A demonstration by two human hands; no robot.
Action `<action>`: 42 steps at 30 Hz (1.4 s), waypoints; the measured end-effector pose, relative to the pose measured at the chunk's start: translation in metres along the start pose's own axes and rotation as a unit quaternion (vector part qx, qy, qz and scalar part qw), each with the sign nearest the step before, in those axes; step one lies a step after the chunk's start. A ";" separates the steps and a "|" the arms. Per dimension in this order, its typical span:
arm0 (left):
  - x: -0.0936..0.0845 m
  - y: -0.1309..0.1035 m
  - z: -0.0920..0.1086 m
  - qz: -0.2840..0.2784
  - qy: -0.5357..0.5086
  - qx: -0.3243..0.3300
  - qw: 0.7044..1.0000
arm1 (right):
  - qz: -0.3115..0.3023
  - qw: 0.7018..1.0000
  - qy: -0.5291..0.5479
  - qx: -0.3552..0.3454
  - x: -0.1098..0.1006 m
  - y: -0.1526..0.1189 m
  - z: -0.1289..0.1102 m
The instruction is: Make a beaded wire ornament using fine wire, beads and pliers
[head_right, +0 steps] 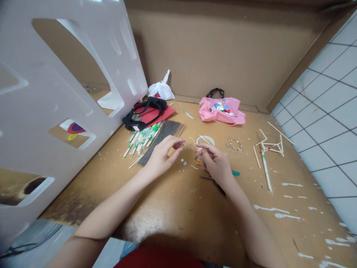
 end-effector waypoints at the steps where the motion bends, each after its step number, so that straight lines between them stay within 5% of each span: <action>1: -0.006 0.001 -0.002 0.018 -0.029 -0.009 0.999 | 0.010 1.000 -0.008 -0.006 -0.004 0.001 0.000; 7: -0.027 0.004 -0.011 0.051 -0.038 -0.048 0.997 | 0.034 0.996 -0.044 -0.064 -0.015 0.001 -0.010; 15: -0.006 0.000 -0.022 -0.075 0.006 -0.120 0.990 | 0.081 0.981 -0.110 -0.140 -0.020 -0.006 -0.033; 23: -0.004 0.001 -0.006 -0.066 0.047 -0.052 0.995 | 0.081 0.947 -0.234 -0.207 -0.013 -0.013 -0.034; 33: 0.001 0.000 0.007 -0.081 0.016 0.012 0.997 | 0.069 0.980 -0.140 -0.127 -0.012 -0.006 -0.013; 42: -0.017 0.003 0.006 -0.059 -0.007 0.015 0.998 | 0.068 0.997 -0.024 -0.030 -0.019 0.004 -0.007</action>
Point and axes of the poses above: each hand's wrist, its own y-axis towards the middle knuckle, its own x-axis out of the palm, z = x × y, the point moved 9 cm from there along y, towards the middle knuckle, and after that the axes turned 8 degrees about y, right-handed, at the moved point
